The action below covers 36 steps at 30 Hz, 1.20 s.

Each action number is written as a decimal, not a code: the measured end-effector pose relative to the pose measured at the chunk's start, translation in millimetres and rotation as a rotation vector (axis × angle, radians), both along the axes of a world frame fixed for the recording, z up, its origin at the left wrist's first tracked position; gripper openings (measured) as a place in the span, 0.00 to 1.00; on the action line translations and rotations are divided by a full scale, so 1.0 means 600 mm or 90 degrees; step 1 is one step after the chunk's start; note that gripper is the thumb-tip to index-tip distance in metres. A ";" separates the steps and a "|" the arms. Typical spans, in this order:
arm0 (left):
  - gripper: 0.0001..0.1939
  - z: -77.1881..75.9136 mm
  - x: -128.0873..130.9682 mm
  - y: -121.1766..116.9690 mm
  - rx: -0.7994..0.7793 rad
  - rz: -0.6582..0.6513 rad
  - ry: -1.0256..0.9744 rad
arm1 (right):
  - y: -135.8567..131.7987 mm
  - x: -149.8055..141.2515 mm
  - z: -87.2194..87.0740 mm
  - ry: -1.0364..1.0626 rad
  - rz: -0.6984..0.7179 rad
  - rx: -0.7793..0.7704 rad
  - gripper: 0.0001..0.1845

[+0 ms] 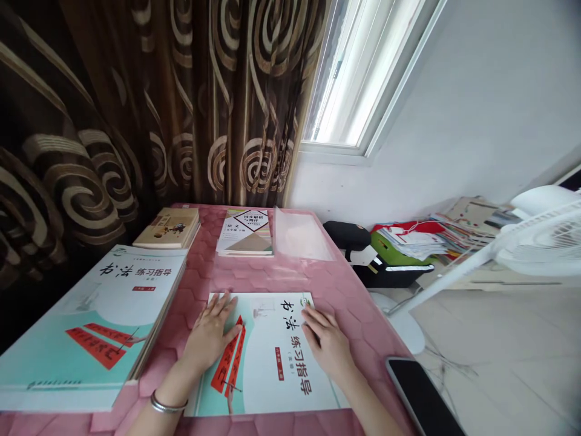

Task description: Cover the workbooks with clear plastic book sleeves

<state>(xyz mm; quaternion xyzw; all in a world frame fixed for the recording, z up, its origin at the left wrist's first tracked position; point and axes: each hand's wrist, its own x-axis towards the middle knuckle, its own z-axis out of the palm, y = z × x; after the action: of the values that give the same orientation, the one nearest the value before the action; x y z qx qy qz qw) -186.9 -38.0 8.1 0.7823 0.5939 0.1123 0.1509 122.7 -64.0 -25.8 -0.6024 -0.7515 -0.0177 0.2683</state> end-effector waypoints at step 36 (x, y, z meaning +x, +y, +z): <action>0.32 0.011 -0.006 -0.004 -0.051 -0.003 0.012 | -0.092 -0.119 0.137 -0.054 0.352 -0.400 0.20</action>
<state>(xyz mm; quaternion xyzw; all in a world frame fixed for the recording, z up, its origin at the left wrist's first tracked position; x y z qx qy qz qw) -190.7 -40.6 14.8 0.7780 0.5976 0.0806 0.1765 51.2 -119.5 56.6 -0.4294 -0.8641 0.2601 0.0348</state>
